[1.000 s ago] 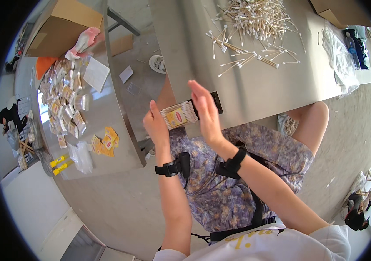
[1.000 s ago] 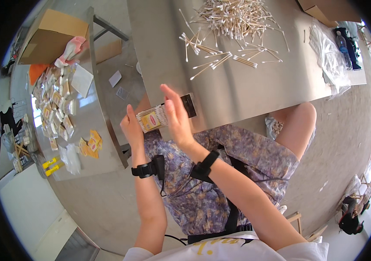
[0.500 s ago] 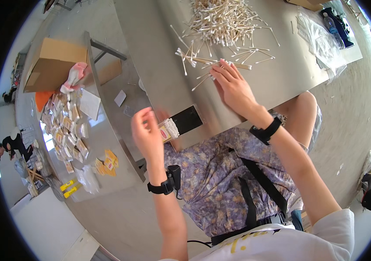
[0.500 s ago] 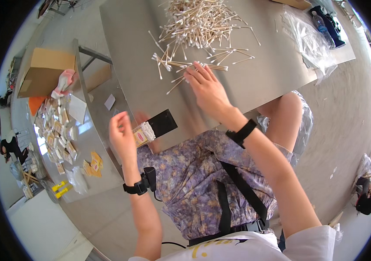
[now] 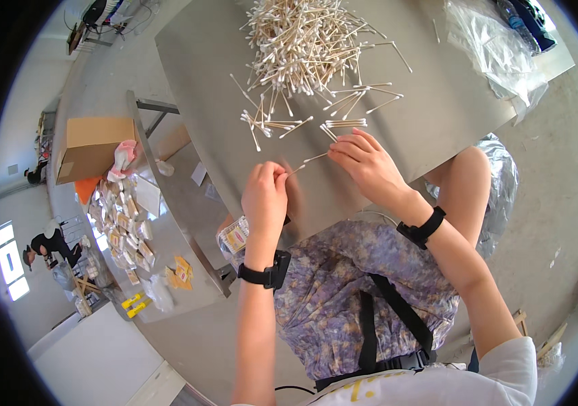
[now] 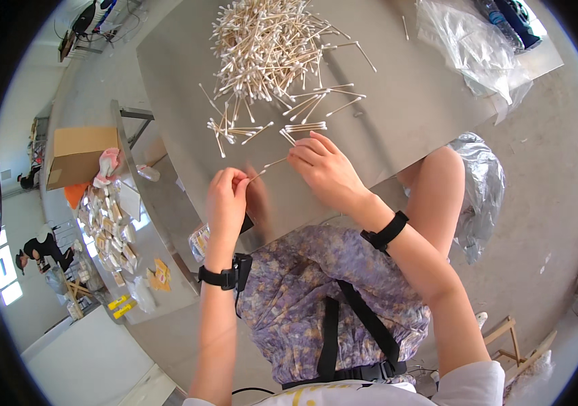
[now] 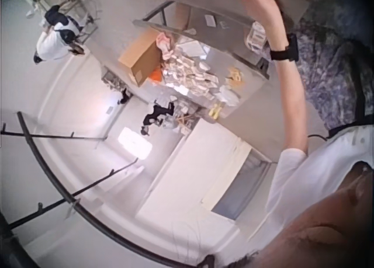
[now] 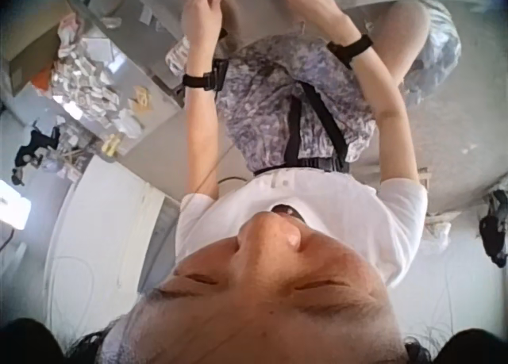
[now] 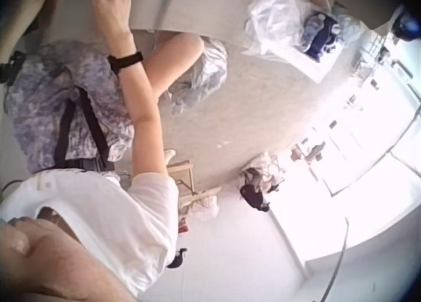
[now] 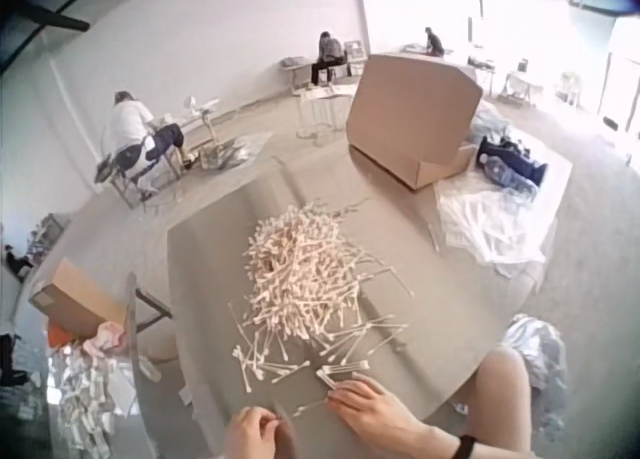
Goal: Organizing a stack of cotton swabs and placing them into a small plastic bag with a label.
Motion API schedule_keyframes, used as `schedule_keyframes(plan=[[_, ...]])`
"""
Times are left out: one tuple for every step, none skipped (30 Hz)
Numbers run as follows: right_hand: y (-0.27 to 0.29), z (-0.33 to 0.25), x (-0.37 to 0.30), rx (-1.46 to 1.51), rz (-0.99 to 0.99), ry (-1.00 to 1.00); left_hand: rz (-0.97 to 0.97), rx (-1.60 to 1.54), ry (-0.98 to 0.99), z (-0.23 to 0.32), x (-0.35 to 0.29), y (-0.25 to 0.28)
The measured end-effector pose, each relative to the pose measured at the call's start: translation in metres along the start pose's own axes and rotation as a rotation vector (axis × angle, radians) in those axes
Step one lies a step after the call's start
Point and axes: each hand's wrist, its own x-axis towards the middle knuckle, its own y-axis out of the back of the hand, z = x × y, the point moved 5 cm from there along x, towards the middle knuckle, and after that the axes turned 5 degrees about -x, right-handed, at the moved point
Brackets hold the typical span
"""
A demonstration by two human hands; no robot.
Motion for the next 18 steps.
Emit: schedule_keyframes(plan=[[0.004,0.003,0.002,0.06,0.044,-0.031,0.001,-0.003,-0.002,-0.001,-0.003,0.002],[0.007,0.007,0.002,0.12,0.087,-0.062,0.002,-0.007,-0.005,-0.001,-0.006,0.002],[0.005,0.008,0.003,0.132,0.097,-0.069,0.01,-0.037,-0.018,0.0,-0.008,0.003],[0.002,0.011,0.003,0.099,0.098,-0.1,0.003,-0.023,-0.02,0.001,-0.011,0.003],[0.001,0.013,0.002,0.064,0.099,-0.132,-0.024,-0.093,0.012,0.001,-0.014,0.001],[0.002,0.011,0.006,0.078,0.11,-0.137,-0.048,-0.157,0.046,0.002,-0.017,0.002],[0.006,0.011,0.008,0.059,0.116,-0.183,-0.066,-0.159,0.084,-0.001,-0.02,0.001],[0.008,0.012,0.01,0.038,0.121,-0.229,-0.07,-0.144,0.081,-0.001,-0.021,0.002],[0.007,0.015,0.008,0.045,0.129,-0.238,-0.1,-0.143,0.101,0.002,-0.02,-0.001],[0.007,0.02,0.007,0.041,0.143,-0.26,-0.13,-0.143,0.121,0.004,-0.019,-0.003],[0.006,0.025,0.007,0.037,0.157,-0.282,-0.136,-0.132,0.115,0.008,-0.017,-0.005],[0.007,0.03,0.01,0.039,0.161,-0.29,-0.135,-0.129,0.096,0.014,-0.012,-0.007],[0.011,0.035,0.016,-0.01,0.235,-0.282,-0.134,-0.127,0.076,0.02,-0.007,-0.008],[0.016,0.039,0.019,-0.06,0.309,-0.275,-0.14,-0.121,0.07,0.026,-0.003,-0.01],[0.016,0.044,0.019,-0.059,0.315,-0.282,-0.166,-0.109,0.038,0.033,0.001,-0.012],[0.012,0.049,0.02,-0.045,0.267,-0.281,-0.192,-0.096,0.005,0.04,0.003,-0.015],[0.01,0.051,0.02,-0.032,0.22,-0.28,-0.196,-0.091,-0.002,0.044,0.003,-0.017],[0.009,0.051,0.019,-0.032,0.224,-0.286,-0.235,-0.093,-0.024,0.048,0.002,-0.021]])
